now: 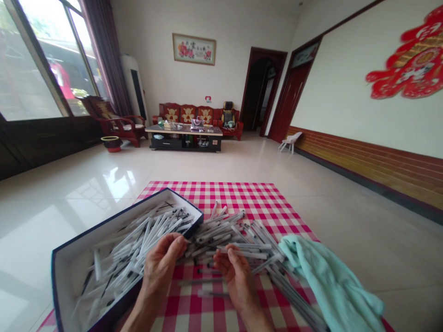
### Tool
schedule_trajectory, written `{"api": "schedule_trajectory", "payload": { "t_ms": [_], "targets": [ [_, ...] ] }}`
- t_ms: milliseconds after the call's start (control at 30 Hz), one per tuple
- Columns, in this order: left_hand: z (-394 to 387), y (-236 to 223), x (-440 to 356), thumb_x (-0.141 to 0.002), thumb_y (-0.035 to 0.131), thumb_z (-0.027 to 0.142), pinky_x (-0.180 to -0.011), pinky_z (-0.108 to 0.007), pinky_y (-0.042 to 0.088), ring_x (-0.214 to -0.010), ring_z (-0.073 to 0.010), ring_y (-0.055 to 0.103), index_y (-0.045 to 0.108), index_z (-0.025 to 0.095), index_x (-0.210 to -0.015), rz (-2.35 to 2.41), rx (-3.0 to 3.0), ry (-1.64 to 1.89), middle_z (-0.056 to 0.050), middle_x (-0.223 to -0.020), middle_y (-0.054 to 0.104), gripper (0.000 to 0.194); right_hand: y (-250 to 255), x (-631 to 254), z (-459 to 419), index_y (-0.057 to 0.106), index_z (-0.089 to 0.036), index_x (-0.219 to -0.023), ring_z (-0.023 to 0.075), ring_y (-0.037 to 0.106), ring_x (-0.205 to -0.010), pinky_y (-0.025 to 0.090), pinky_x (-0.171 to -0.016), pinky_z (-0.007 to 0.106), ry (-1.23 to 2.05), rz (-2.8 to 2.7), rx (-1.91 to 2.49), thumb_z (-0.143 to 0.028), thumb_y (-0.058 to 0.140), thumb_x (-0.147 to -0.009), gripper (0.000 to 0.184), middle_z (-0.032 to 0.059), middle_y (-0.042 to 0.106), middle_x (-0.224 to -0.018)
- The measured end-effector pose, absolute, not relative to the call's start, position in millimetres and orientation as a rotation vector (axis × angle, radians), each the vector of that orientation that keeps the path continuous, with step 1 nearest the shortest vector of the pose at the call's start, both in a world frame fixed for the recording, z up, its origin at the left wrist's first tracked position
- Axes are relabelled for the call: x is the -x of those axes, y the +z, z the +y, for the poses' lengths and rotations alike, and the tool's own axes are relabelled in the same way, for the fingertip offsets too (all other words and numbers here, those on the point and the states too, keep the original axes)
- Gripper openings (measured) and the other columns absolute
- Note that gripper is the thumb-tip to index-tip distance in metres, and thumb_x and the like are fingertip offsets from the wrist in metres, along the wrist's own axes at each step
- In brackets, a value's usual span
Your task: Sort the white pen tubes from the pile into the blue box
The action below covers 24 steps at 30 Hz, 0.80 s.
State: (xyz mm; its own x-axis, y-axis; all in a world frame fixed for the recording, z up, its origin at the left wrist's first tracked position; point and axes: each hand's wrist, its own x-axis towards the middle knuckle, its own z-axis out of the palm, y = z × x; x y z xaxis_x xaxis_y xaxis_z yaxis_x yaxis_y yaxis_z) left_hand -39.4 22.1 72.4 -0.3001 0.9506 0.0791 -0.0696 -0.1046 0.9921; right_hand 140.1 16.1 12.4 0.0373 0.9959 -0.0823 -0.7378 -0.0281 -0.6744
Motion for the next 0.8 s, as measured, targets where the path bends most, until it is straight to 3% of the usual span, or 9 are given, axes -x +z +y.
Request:
{"api": "schedule_trajectory", "payload": {
  "t_ms": [267,433,567,733,800],
  "targets": [
    [26,85,88,-0.068,0.069,0.042,-0.066,-0.024,0.049,-0.069,-0.0145,0.063,0.068,0.020,-0.089,1.819,-0.923,1.865,0.002,-0.072,0.068,0.031,13,-140,16,0.065,-0.018,-0.090,0.0187,0.071,-0.073,0.056,-0.064,0.028,1.509,-0.518,0.623,-0.028,0.071,-0.076,0.019,0.0069,0.076,-0.081],
    [30,81,100,-0.072,0.061,0.041,-0.066,-0.029,0.046,-0.075,-0.0209,0.066,0.070,0.023,-0.087,2.334,-1.171,1.452,0.000,-0.072,0.071,0.026,12,-140,15,0.064,-0.017,-0.089,0.0185,0.071,-0.072,0.056,-0.063,0.028,1.513,-0.536,0.615,-0.027,0.069,-0.078,0.016,0.0070,0.076,-0.080],
    [31,81,97,-0.076,0.057,0.035,-0.067,-0.030,0.045,-0.075,-0.0230,0.067,0.070,0.022,-0.087,2.445,-1.413,1.144,-0.002,-0.073,0.072,0.022,11,-140,14,0.063,-0.018,-0.088,0.0180,0.070,-0.071,0.055,-0.063,0.027,1.521,-0.555,0.602,-0.027,0.068,-0.079,0.014,0.0062,0.075,-0.079],
    [30,78,92,-0.080,0.052,0.032,-0.070,-0.032,0.047,-0.079,-0.0228,0.066,0.069,0.020,-0.094,2.480,-1.720,1.269,-0.007,-0.105,0.068,0.025,10,-139,15,0.062,-0.018,-0.088,0.0187,0.070,-0.071,0.053,-0.063,0.028,1.527,-0.594,0.607,-0.029,0.068,-0.079,0.016,0.0060,0.074,-0.082],
    [29,77,87,-0.081,0.052,0.032,-0.071,-0.032,0.048,-0.085,-0.0233,0.066,0.068,0.020,-0.094,2.435,-1.828,1.426,-0.007,-0.108,0.067,0.024,9,-138,14,0.061,-0.018,-0.088,0.0196,0.069,-0.072,0.052,-0.064,0.030,1.521,-0.637,0.637,-0.030,0.068,-0.079,0.016,0.0063,0.074,-0.082]
  ]
}}
